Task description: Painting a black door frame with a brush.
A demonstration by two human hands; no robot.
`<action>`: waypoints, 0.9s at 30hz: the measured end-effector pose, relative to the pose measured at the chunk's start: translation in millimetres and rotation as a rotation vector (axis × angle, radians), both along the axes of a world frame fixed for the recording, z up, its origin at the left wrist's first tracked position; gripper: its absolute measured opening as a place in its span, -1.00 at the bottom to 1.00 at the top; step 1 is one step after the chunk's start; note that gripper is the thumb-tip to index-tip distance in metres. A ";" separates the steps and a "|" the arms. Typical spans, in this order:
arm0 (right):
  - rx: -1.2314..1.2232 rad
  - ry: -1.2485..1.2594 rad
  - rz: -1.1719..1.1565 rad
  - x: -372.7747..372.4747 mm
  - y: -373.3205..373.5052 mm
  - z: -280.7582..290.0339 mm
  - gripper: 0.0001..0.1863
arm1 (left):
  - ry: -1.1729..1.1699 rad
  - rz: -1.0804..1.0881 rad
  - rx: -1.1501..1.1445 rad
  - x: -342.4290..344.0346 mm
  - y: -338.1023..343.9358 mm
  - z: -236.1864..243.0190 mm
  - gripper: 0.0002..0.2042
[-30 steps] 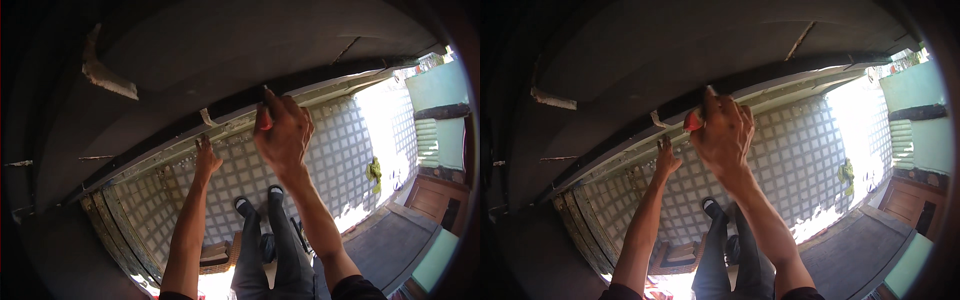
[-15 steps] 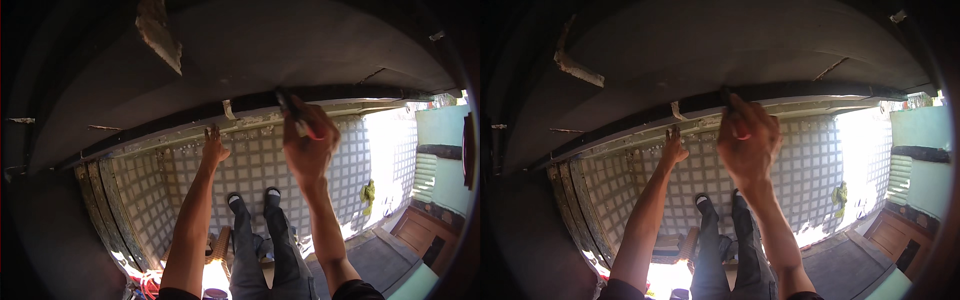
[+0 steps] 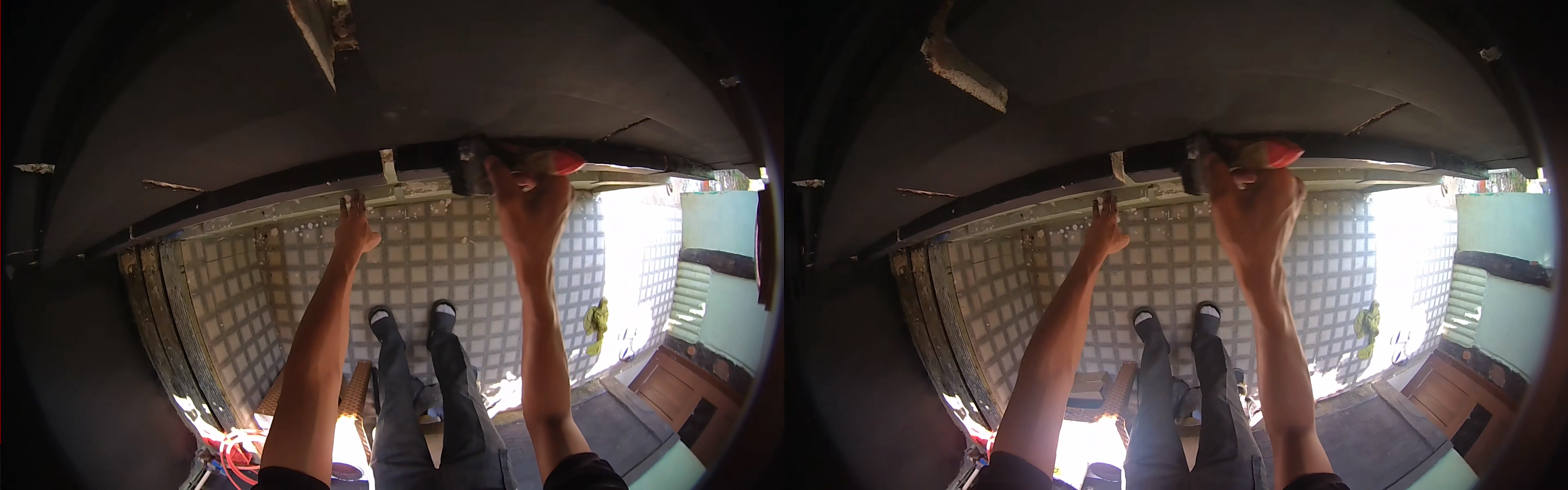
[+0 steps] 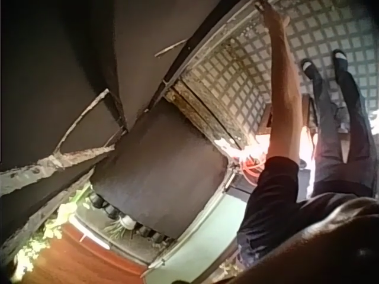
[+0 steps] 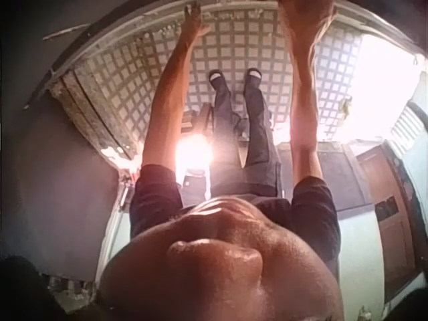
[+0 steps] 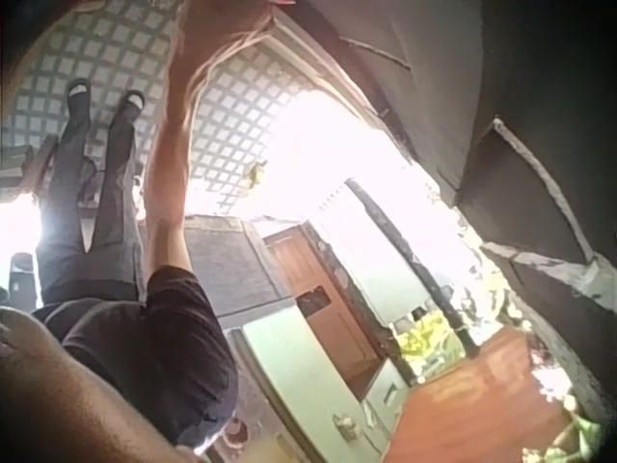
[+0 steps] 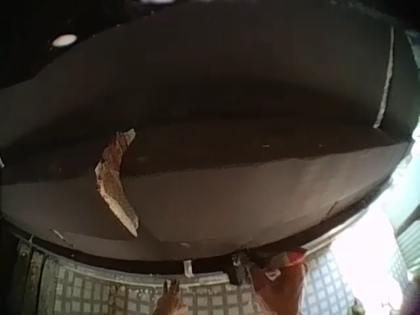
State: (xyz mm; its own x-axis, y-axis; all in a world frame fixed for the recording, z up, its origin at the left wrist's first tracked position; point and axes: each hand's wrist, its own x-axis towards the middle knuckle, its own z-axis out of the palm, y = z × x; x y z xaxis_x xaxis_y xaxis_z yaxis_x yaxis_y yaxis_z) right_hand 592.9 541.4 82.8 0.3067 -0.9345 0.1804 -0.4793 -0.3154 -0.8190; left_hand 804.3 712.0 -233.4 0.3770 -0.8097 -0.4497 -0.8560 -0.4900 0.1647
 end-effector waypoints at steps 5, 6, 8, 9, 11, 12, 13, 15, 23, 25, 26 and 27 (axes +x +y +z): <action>-0.220 -0.076 -0.113 -16.0 -4.2 8.7 -0.76 | -0.018 0.021 0.042 -7.0 -7.6 -1.0 0.01; -0.270 -0.105 -0.110 -14.6 -2.8 2.7 -0.74 | -0.010 -0.023 0.010 -13.7 -15.0 1.4 0.01; -0.350 -0.033 -0.034 3.7 13.3 -18.5 -0.72 | -0.021 -0.024 0.032 -18.2 -21.7 -1.6 -0.01; -0.384 0.116 0.045 18.7 28.8 -15.3 -0.73 | -0.032 -0.023 0.055 -19.8 -25.0 -4.0 -0.01; -0.347 0.162 0.172 60.6 68.5 9.0 -0.74 | 0.313 0.207 -0.261 23.8 23.6 -31.7 -0.01; -0.297 0.099 0.206 74.4 78.7 16.9 -0.74 | 0.679 0.405 -0.614 44.1 42.9 -37.9 -0.01; -0.309 0.147 0.189 70.8 73.3 6.1 -0.74 | 0.731 0.392 -0.616 22.1 18.7 -33.3 -0.01; -0.082 -0.062 0.216 62.4 60.9 -5.1 -0.77 | 0.434 0.192 0.014 -7.7 -24.8 21.8 -0.01; -0.151 -0.068 -0.074 -19.2 -2.6 -22.0 -0.78 | 0.018 0.001 0.070 10.6 -8.0 -6.7 -0.02; -0.146 0.024 -0.170 -40.4 -16.9 -13.6 -0.75 | 0.042 0.037 0.109 12.8 -8.4 -9.3 0.01; -0.320 0.016 -0.130 -53.9 -25.5 -14.3 -0.70 | 0.052 0.041 0.115 11.5 -11.9 -8.2 0.01; -0.258 0.039 -0.172 -50.9 -21.7 -0.6 -0.70 | 0.065 0.046 0.128 7.8 -11.5 -7.8 0.01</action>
State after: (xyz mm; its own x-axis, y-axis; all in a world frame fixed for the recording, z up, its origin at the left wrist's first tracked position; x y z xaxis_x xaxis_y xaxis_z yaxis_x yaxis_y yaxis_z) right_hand 542.0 519.8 82.2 0.1591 -0.8983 0.4095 -0.5729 -0.4218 -0.7028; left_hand 812.1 700.5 -241.2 0.3793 -0.7266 -0.5729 -0.8218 -0.5491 0.1522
